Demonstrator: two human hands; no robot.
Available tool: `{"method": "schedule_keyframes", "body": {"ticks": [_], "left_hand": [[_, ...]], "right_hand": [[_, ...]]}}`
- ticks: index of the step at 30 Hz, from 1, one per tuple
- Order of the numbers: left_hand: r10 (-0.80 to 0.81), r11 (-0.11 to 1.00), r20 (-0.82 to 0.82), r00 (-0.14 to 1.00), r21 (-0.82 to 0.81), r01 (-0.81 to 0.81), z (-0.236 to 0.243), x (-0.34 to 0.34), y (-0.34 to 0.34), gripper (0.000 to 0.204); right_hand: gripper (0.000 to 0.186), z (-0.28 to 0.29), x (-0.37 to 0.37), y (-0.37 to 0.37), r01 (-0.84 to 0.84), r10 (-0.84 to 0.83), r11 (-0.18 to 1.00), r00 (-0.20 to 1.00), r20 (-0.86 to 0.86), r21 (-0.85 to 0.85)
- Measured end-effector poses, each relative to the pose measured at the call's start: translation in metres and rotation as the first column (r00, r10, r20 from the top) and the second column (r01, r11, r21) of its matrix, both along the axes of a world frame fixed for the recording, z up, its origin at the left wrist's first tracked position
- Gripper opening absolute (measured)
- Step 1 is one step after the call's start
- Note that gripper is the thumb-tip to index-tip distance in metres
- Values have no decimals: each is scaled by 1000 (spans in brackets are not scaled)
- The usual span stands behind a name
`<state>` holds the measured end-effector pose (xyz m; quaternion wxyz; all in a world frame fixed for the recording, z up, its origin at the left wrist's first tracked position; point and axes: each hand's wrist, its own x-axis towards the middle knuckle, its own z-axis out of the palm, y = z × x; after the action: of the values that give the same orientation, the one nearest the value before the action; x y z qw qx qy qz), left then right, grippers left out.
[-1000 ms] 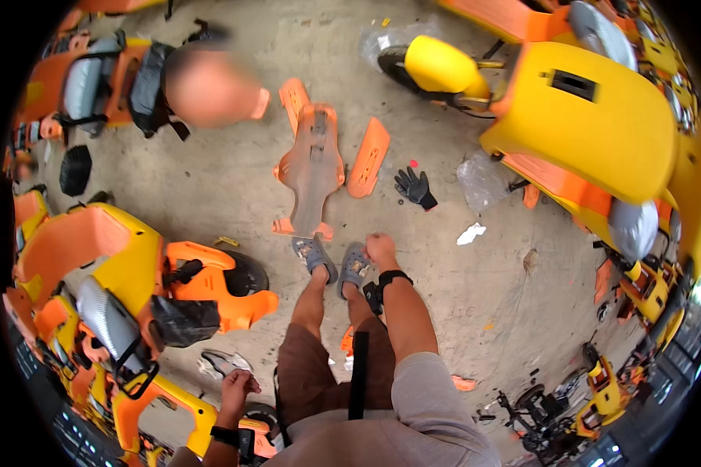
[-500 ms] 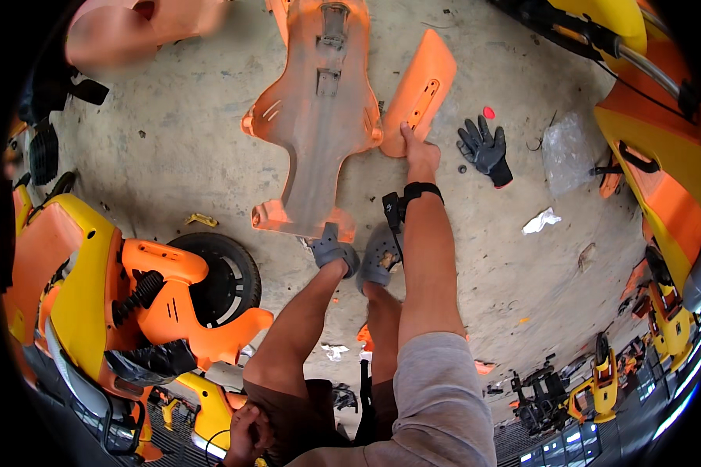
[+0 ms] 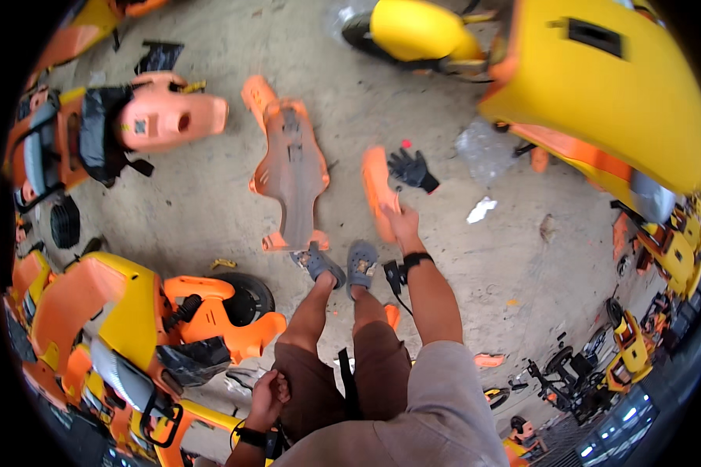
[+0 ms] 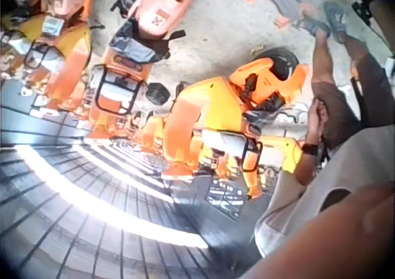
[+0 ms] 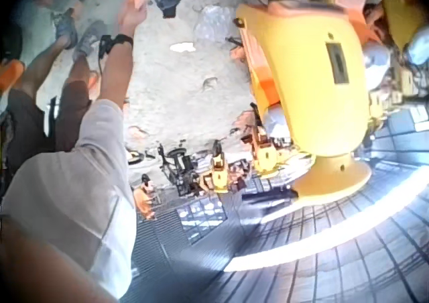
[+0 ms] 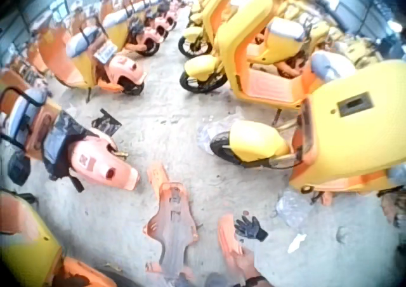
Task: The person picks up an orange plastic part, then uses a hammer to tap on a fastener or component on a white plastic base, and finally secures a screw using a power drill.
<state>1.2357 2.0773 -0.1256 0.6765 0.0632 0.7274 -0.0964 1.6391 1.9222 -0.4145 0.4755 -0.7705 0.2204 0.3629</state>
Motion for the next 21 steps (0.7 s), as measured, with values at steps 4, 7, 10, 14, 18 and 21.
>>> {"method": "schedule_keyframes", "body": {"ticks": [4,7,10,14,18,21], "left_hand": [[-473,866,208,856,289,409,57,36,22,21],[-657,693,305,689,605,393,94,79,49,16],[-896,279,73,438,859,429,127,141,77,18],[-953,-189,-231,197,959,209,169,235,74,43],[-851,177,438,-291,760,625,220,283,55,38],[-758,147,557,-340,654,742,242,284,19,31]], "right_hand": [[44,170,-1,-78,3,63,956,974,-216,294],[46,294,-20,-136,-67,208,907,930,-303,416],[45,401,-41,-166,-292,342,914,928,-147,281],[46,503,-79,-198,-413,439,852,898,-9,321],[44,550,-146,-222,-203,223,875,975,6,439],[41,565,-213,-236,-139,112,926,989,94,352]]}}
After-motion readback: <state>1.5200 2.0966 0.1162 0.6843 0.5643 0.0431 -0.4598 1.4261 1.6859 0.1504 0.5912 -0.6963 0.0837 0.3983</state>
